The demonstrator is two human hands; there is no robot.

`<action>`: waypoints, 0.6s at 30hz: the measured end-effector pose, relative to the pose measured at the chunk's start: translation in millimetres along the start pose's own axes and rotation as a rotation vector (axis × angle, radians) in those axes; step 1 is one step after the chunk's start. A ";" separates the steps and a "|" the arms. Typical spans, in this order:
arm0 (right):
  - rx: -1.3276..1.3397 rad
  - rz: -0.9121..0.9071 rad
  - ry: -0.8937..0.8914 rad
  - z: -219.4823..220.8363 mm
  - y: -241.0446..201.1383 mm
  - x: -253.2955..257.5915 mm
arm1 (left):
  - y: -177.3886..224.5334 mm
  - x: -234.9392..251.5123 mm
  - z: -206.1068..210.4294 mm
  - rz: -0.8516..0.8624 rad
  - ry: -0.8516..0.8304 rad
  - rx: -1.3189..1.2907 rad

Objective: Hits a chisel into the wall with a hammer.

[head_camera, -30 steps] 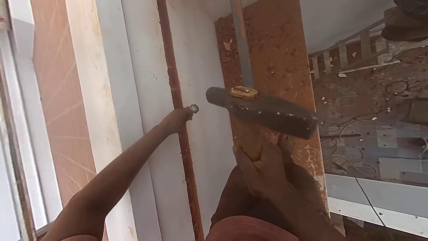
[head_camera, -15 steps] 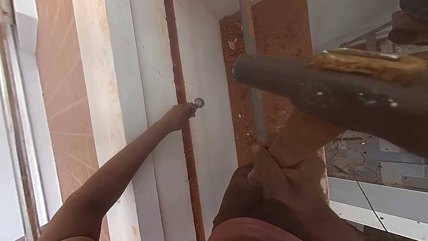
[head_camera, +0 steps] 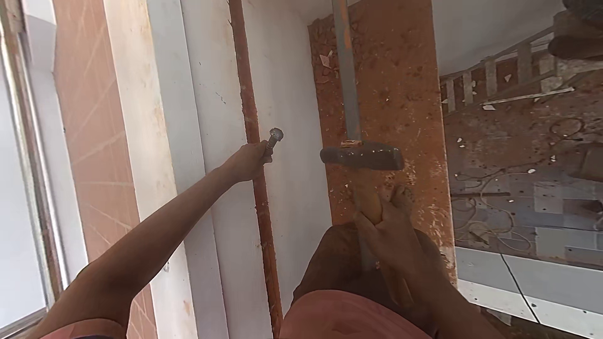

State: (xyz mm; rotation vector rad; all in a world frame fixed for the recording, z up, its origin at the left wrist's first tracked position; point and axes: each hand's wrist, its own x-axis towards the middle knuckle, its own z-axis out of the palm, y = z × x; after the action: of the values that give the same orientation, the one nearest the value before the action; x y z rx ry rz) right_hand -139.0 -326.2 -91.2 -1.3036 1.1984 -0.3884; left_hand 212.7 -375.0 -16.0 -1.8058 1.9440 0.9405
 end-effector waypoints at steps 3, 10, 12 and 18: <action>0.013 -0.021 0.027 -5.0 -5.2 -6.0 | -3.1 -11.6 15.2 -0.028 -0.046 -0.019; 0.319 -0.327 0.254 2.9 -45.1 -13.9 | -9.3 -22.8 35.5 -0.019 -0.005 -0.008; 0.243 -0.341 0.143 26.5 -47.6 -1.2 | -11.0 -23.5 35.8 -0.019 0.005 -0.012; -0.097 0.161 -0.496 2.0 -51.7 47.6 | -23.2 -21.9 35.5 -0.224 0.012 -0.125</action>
State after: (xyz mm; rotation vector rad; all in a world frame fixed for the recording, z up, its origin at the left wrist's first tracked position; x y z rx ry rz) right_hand -98.5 -378.7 -67.8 -1.2788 0.8976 0.1109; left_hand 231.4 -334.8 -33.5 -2.0515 1.6778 0.9952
